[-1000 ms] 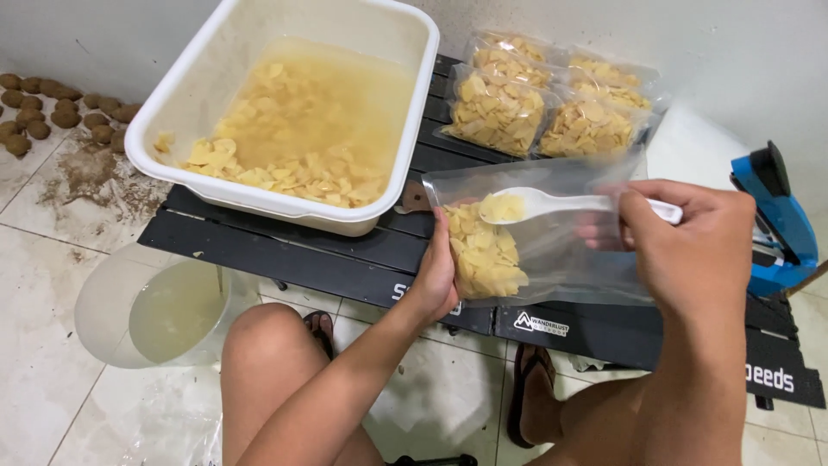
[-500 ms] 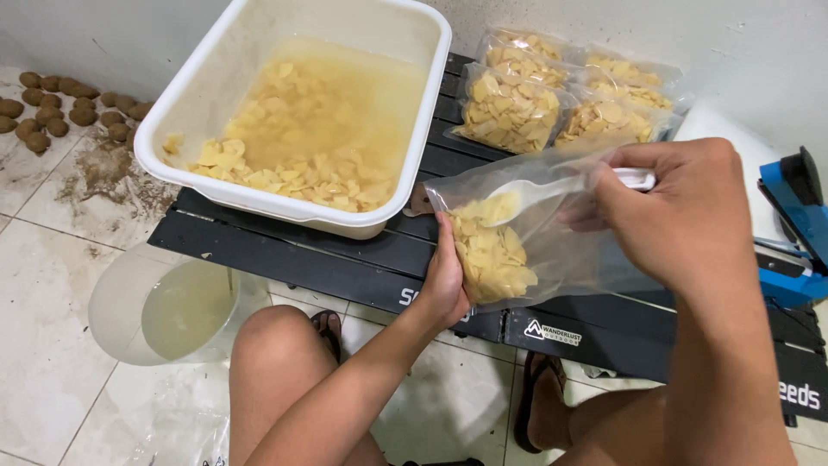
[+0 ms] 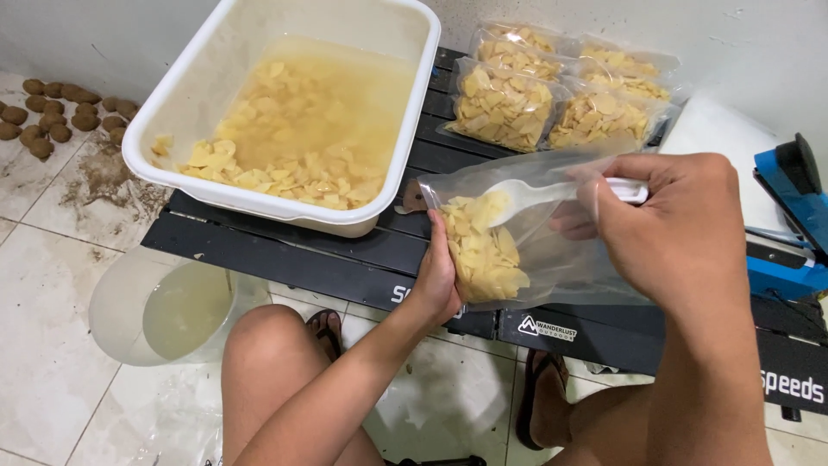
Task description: Scooping pieces of fruit from a container of water into plastic bags using a spoon.
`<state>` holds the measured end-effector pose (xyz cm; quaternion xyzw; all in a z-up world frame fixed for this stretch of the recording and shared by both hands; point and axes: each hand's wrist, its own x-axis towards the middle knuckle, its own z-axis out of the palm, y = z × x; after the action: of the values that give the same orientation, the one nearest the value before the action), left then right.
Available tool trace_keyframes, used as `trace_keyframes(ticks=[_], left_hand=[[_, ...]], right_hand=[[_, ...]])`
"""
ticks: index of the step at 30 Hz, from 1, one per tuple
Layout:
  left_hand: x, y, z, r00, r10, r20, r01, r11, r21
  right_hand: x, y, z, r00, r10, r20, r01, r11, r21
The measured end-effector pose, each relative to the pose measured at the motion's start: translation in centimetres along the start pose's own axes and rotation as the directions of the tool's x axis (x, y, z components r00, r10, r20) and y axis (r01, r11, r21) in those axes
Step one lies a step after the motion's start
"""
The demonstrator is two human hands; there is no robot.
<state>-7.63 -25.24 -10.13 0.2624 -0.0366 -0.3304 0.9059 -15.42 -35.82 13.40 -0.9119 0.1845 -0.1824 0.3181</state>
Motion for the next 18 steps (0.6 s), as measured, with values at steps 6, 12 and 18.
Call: trace_keyframes(ticks=[6,12,18], left_hand=[[0.0,0.0,0.1,1.000,-0.012,-0.020,0.013,0.999,0.030],[0.0,-0.1,0.2,1.000,0.018,0.007,-0.018,1.000,0.013],[0.2,-0.2,-0.1,0.997,0.041,0.065,-0.042,0.999,0.014]], right_hand=[[-0.6,0.0,-0.2,0.999,-0.008,-0.053,0.002,0.994,-0.111],[-0.5,0.7,-0.2,0.997,0.053,-0.059,-0.058,0.995,-0.083],[-0.7,1.0,-0.3,0.997,0.053,-0.048,-0.053,0.999,-0.006]])
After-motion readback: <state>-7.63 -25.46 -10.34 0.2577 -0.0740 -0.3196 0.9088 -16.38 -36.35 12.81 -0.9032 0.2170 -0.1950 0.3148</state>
